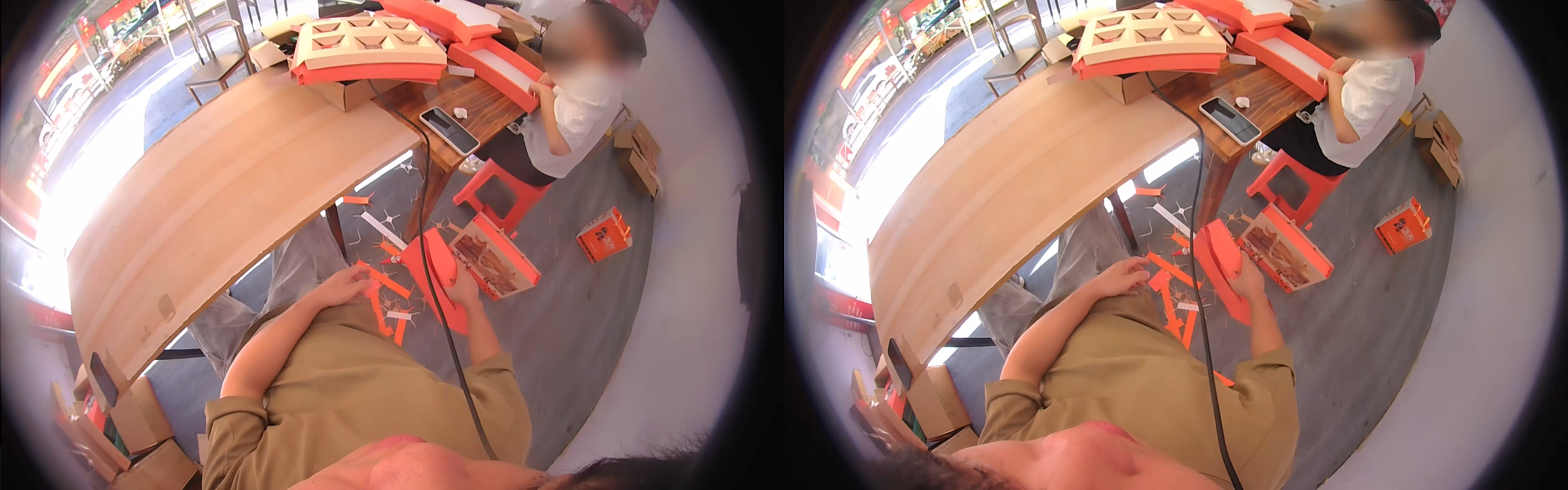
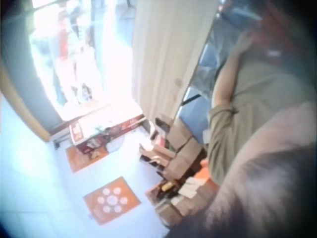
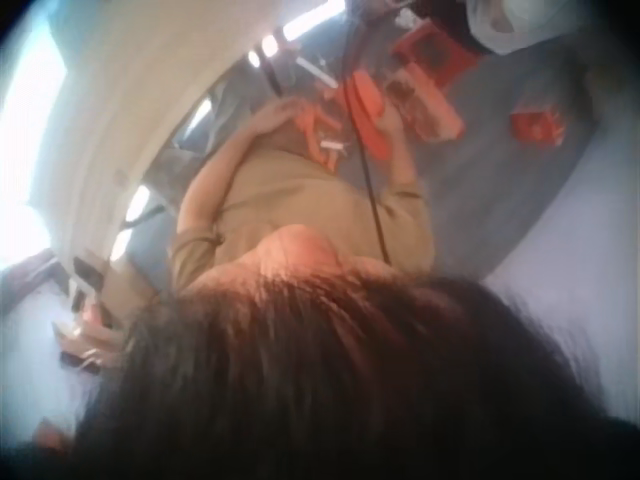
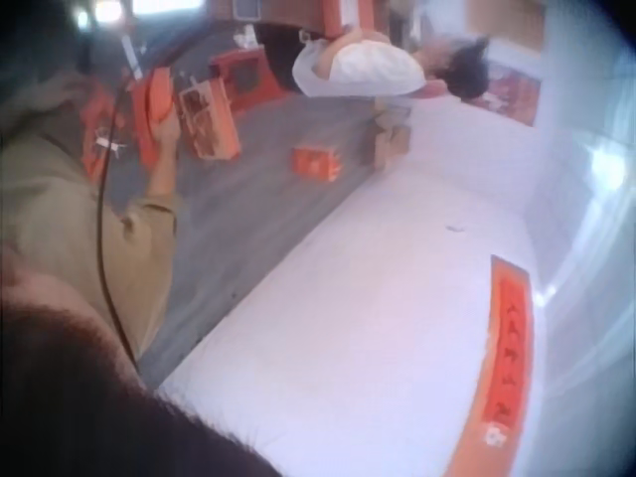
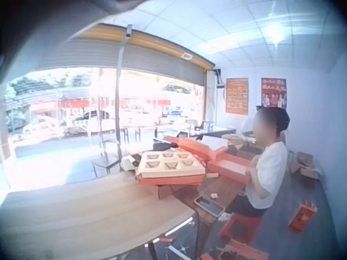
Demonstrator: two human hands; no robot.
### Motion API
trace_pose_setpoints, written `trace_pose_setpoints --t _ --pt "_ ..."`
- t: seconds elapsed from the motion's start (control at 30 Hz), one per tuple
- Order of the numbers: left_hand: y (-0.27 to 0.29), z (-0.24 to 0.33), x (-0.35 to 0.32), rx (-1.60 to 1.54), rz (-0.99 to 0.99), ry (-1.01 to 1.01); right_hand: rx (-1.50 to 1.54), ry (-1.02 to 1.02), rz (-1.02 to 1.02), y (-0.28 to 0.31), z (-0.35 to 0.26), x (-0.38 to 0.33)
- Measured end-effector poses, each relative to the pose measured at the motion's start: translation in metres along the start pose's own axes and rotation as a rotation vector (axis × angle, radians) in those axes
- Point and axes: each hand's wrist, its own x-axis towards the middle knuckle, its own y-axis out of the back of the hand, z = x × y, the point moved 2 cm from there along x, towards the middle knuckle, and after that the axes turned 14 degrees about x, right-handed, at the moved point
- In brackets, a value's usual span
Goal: The person folds small white paper boxes and places them into a red tray with compartments. Then the person assembles the red outer box, attaches a handle, and closes the package.
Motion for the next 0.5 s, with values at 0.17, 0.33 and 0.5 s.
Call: trace_pose_setpoints --t 0.17,0.33,0.5 --pt "0.005 0.003 0.001 -0.040 -0.001 -0.026 -0.004 -0.043 -0.114 -0.016 0.048 0.025" --pt "0.007 -0.009 -0.004 0.034 0.014 -0.042 -0.222 -0.223 -0.015 -0.053 0.030 0.022" --pt "0.001 -0.004 0.000 -0.020 0.031 -0.097 -0.081 -0.129 0.128 -0.055 0.078 0.025"
